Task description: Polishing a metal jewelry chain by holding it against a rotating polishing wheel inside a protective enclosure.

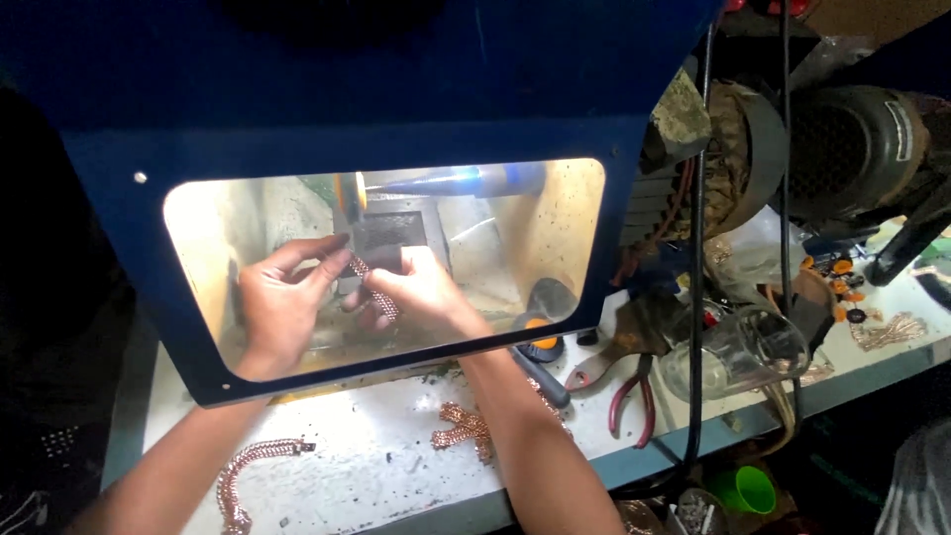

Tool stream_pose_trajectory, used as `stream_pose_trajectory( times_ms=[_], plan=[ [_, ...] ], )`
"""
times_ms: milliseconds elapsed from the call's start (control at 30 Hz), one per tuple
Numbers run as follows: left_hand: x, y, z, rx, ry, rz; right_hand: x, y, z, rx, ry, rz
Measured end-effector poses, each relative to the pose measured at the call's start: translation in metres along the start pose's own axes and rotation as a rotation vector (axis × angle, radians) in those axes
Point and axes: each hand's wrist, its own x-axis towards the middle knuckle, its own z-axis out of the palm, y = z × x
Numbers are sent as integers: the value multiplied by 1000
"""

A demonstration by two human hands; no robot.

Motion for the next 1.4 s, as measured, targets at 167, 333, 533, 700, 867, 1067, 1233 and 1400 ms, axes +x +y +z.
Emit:
stream_pose_trajectory(
  times_ms=[167,333,533,700,867,1067,1233,1400],
  plan=[
    [4,0,1,-38,18,-23,4,10,4,22,7,-112],
    [1,7,6,-117,21,-28,5,8,14,230,65,-121],
    [-3,22,15,-304,-44,-79,14,11,27,364,122,-232],
    [-4,29,17,-204,-20,-51,14,17,30,329,168,-298],
    [-5,34,17,-192,-8,-48,11,13,37,316,206,-304],
    [-6,34,20,-184,9,-28,12,14,37,297,251,-299],
    [-5,28,18,-200,22,-42,13,13,41,315,283,-298],
    [-7,41,18,-207,31,-35,6,4,45,328,280,-340]
  ],
)
